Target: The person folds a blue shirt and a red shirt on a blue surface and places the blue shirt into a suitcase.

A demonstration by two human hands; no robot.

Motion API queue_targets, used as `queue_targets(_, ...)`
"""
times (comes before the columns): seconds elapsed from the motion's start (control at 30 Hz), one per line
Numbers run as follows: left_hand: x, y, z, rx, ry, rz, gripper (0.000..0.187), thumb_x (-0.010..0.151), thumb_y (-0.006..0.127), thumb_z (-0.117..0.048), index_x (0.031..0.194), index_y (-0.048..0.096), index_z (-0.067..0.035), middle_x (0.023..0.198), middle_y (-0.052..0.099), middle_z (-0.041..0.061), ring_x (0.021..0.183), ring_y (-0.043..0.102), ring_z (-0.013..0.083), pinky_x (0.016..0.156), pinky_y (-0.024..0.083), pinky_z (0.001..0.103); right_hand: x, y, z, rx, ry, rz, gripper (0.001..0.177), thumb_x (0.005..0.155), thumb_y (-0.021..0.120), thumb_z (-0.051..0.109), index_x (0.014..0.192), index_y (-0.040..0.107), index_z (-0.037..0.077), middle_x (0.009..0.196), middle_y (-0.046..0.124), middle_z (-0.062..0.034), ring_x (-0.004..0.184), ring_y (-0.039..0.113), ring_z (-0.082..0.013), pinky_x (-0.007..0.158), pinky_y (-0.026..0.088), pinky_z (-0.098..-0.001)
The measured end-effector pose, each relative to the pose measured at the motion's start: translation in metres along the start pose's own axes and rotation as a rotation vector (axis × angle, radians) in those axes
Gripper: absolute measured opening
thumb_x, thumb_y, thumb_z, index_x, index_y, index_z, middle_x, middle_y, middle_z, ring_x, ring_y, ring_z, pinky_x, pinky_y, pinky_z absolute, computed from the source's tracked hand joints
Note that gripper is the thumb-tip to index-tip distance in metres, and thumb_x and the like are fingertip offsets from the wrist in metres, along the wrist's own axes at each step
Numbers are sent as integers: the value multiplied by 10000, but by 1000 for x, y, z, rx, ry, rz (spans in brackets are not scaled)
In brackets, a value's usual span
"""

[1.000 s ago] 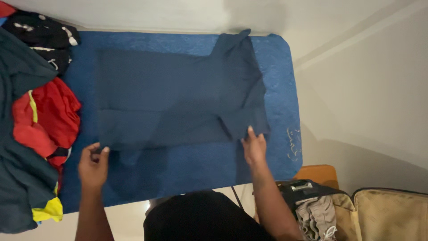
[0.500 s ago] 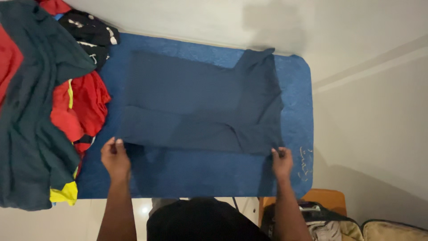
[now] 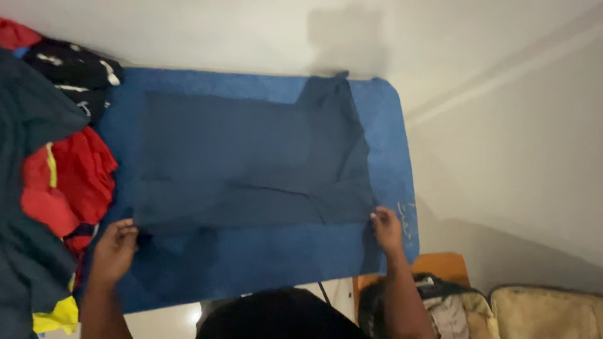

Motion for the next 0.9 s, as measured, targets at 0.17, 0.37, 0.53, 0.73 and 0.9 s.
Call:
queue_targets(0.17, -10, -5, -80, 531, 465, -210, 307, 942, 610, -149, 1214, 682, -26, 1133, 685, 193, 1110, 652, 376, 990, 520, 448, -27, 10, 103, -632, -577, -220, 313, 880, 728, 110, 1178, 660, 43, 1129, 668, -186, 1071, 631, -357, 954, 499, -461)
queue_targets(0.37, 19, 72, -182, 764, 726, -99, 405, 925, 707, -331, 1273, 719, -123, 1377, 645, 121, 1321, 568, 334, 1094, 432, 517, -26, 76, 203, -692, -811, -37, 413, 884, 720, 137, 1295, 692, 110, 1331, 618, -207, 1231, 541, -408, 1003, 399, -533)
queue_targets(0.53, 20, 152, -214, 780, 826, 118, 472, 857, 730, -479, 1230, 731, -189, 1348, 621, 80, 1321, 509, 281, 1121, 293, 580, 9, 100, 184, -708, -668, 70, 234, 838, 780, 331, 991, 751, 156, 1185, 651, -68, 1237, 572, -289, 1088, 347, -547)
queue_targets(0.73, 5, 247, -245, 645, 947, 255, 506, 798, 756, -487, 1182, 733, -159, 1216, 638, 49, 1245, 518, 248, 1055, 295, 531, 28, 99, 158, -747, -543, -22, 197, 928, 718, 330, 1024, 754, 161, 1172, 660, -66, 1182, 578, -293, 1051, 369, -533)
queue_targets(0.9, 12, 294, -246, 733, 739, 392, 176, 1008, 663, -343, 1080, 752, -210, 1036, 649, -2, 1073, 569, 198, 1033, 349, 466, 34, 71, 142, -811, -514, -169, 313, 995, 648, 297, 1251, 672, 119, 1224, 650, -119, 1170, 576, -335, 970, 417, -536)
Point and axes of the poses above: each hand's wrist, its own x-axis towards the middle knuckle, its own y-axis out of the palm, z = x × y, the point moved 8 cm from there along x, towards the middle knuckle
